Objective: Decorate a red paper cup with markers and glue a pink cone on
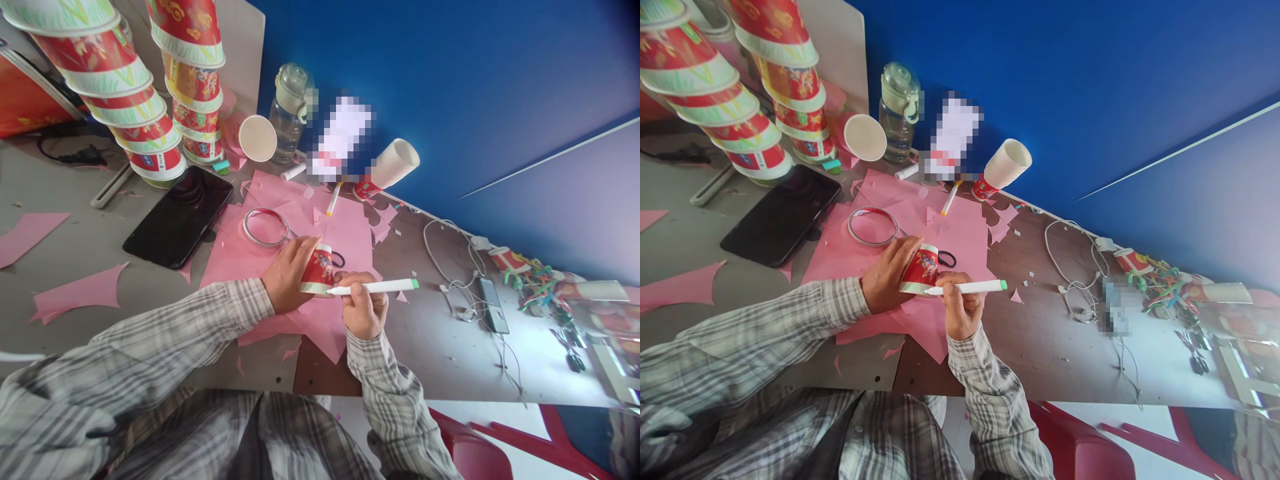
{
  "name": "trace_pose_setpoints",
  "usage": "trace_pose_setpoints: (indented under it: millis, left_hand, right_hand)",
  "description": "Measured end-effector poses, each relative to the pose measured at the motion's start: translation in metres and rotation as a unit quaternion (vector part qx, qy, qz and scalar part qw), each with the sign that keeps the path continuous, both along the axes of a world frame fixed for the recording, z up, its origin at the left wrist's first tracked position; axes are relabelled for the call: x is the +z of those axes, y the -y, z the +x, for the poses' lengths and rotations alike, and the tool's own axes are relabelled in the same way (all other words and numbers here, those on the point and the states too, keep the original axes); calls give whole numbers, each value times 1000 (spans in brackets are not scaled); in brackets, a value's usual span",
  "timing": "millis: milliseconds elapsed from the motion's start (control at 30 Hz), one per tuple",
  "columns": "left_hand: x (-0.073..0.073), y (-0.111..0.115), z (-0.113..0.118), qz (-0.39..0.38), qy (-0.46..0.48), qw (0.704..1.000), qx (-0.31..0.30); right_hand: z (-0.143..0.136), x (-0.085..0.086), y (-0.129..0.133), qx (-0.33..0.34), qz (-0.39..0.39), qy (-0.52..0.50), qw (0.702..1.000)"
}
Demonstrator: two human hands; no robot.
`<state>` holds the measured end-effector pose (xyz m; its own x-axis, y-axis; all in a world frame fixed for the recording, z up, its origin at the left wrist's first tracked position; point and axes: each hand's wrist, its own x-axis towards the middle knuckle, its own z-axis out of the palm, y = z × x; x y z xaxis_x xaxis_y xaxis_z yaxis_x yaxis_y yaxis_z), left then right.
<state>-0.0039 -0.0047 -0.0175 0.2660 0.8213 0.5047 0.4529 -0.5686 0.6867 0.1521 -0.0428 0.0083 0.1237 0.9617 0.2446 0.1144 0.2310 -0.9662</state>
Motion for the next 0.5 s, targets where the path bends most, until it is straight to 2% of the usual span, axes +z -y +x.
trace_pose_setpoints:
  millis: [500]
  left_hand:
    - [1, 0, 0, 2, 3, 1000, -1]
  right_hand:
    - [-2, -1, -2, -16, 1, 24, 1000]
